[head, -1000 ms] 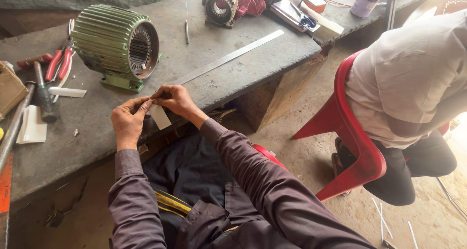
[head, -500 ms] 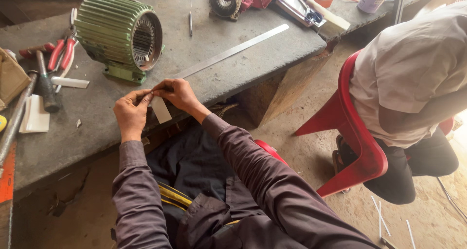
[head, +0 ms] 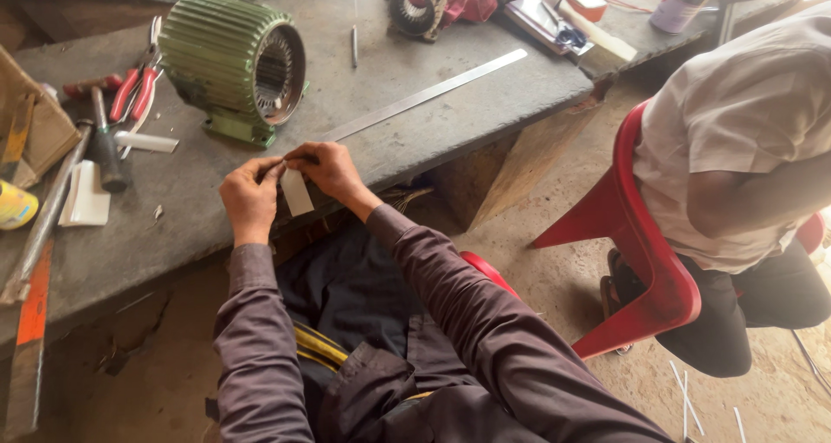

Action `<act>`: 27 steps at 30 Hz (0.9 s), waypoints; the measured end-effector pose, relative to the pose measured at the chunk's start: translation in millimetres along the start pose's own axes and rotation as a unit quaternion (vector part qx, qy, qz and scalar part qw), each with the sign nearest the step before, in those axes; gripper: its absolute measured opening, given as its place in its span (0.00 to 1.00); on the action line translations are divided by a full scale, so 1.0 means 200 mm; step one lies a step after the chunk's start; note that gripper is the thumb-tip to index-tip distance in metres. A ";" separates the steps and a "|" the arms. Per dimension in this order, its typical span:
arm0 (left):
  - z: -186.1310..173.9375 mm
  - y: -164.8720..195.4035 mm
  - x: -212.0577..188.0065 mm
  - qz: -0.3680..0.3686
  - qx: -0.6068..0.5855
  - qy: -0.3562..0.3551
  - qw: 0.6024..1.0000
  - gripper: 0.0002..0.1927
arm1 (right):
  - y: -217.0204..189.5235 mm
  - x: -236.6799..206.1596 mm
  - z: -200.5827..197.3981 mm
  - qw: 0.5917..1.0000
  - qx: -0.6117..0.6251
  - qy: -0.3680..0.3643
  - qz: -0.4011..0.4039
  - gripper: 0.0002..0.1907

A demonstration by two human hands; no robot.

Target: The person folds and creases small white paper strips by hand at a concrete workbench, then inserts the folded paper pieces into the slots of a green electric motor housing, pressing them into place inside the stator. They handle the motor housing, turning it to reach different slots, and continue folding additional paper pieces.

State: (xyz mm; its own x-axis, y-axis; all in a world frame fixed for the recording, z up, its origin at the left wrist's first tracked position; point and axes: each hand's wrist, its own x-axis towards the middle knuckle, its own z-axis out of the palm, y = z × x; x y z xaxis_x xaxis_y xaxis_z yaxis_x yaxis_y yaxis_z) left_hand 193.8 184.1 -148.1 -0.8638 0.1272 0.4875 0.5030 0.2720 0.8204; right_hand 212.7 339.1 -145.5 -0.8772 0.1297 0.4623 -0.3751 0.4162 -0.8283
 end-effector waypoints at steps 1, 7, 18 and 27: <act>0.00 0.00 0.00 0.018 0.012 0.008 1.000 0.07 | 0.01 0.00 0.01 1.000 -0.009 0.004 -0.017 0.08; -0.04 -0.01 0.03 0.041 0.031 0.019 0.998 0.07 | 0.08 0.02 0.07 0.995 -0.067 0.042 -0.066 0.06; -0.04 -0.03 0.03 -0.046 -0.069 -0.007 0.997 0.07 | 0.16 0.02 0.10 1.000 0.004 0.005 0.021 0.07; -0.04 -0.02 0.04 -0.038 -0.048 -0.003 0.998 0.07 | 0.16 0.01 0.10 1.000 -0.018 0.018 -0.009 0.07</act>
State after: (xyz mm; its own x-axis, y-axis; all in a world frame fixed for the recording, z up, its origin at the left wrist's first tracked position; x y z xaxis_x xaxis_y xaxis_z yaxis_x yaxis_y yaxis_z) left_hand 185.7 175.3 -145.6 -0.8995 0.1151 0.4214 0.4363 0.1884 0.8799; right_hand 192.8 334.9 -177.1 -0.8589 0.1530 0.4888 -0.3798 0.4501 -0.8082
